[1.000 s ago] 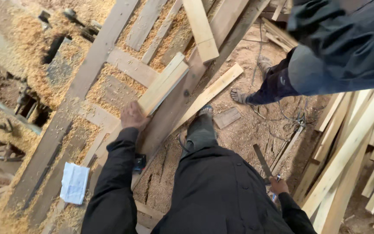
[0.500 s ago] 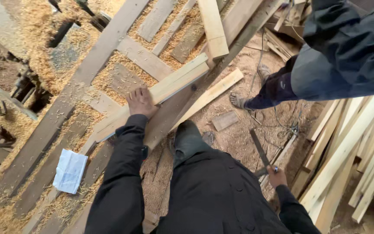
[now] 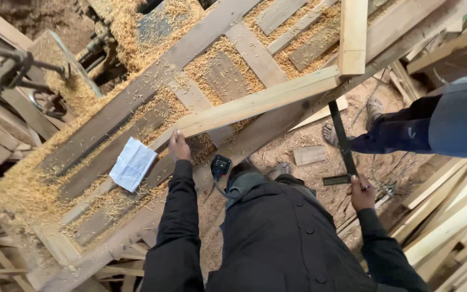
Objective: The person measures and marks wooden boards on a workshop bench using a measuring tape, a square, and a pencil.
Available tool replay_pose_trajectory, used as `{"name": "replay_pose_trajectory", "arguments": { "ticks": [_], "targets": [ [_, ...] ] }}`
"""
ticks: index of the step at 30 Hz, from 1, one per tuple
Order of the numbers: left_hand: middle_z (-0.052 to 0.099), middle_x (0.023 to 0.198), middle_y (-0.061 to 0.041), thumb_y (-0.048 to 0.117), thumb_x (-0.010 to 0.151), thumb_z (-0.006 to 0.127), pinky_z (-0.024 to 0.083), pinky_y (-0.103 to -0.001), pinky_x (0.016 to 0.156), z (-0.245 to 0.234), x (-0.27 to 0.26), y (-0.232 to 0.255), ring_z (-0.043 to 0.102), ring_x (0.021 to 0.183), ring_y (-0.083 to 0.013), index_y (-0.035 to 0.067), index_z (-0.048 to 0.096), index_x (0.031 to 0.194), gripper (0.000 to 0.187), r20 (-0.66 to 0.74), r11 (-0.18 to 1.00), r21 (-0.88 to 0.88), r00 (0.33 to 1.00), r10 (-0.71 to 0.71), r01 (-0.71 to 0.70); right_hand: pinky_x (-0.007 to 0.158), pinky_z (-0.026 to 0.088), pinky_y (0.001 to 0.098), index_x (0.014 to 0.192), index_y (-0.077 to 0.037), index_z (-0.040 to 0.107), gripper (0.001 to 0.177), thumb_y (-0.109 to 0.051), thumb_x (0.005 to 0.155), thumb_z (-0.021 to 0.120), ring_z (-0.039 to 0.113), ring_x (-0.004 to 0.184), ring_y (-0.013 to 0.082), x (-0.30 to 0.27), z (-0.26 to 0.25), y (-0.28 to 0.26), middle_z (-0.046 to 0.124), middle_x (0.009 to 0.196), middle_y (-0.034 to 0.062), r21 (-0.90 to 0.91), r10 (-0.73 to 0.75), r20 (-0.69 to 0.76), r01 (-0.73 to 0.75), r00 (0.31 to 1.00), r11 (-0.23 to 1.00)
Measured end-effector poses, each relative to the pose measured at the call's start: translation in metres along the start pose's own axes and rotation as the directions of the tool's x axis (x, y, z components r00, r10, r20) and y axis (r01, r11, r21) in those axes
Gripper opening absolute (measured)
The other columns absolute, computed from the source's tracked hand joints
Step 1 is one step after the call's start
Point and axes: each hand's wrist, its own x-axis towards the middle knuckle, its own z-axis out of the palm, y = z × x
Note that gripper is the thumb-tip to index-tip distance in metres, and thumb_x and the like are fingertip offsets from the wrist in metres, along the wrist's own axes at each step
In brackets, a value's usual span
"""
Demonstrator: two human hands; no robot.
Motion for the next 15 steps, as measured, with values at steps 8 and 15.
{"name": "replay_pose_trajectory", "arguments": {
  "ticks": [8,15],
  "targets": [
    [0.065,0.136,-0.025,0.038,0.102,0.065,0.046,-0.039,0.107,0.019,-0.017,0.000,0.062,0.126,-0.0338,-0.003,0.060,0.140,0.056,0.018,0.977,0.205,0.998,0.062,-0.065,0.059,0.045,0.0284,0.110,0.001,0.067,0.030,-0.026,0.112,0.055,0.057,0.061,0.0106,-0.029,-0.015,-0.026,0.060,0.068,0.0056,-0.120,0.001,0.013,0.000,1.000,0.993],
    [0.072,0.122,-0.022,0.035,0.098,0.067,0.052,-0.036,0.096,0.019,-0.023,0.049,0.069,0.109,-0.0278,-0.008,0.058,0.136,0.058,-0.048,1.000,0.009,0.999,0.012,-0.012,0.063,0.045,0.0303,0.108,0.001,0.066,0.027,-0.023,0.109,0.053,0.057,0.068,0.0137,0.046,0.020,-0.125,0.059,0.075,0.0053,-0.230,-0.362,0.151,0.389,0.920,0.892]
  ]
}}
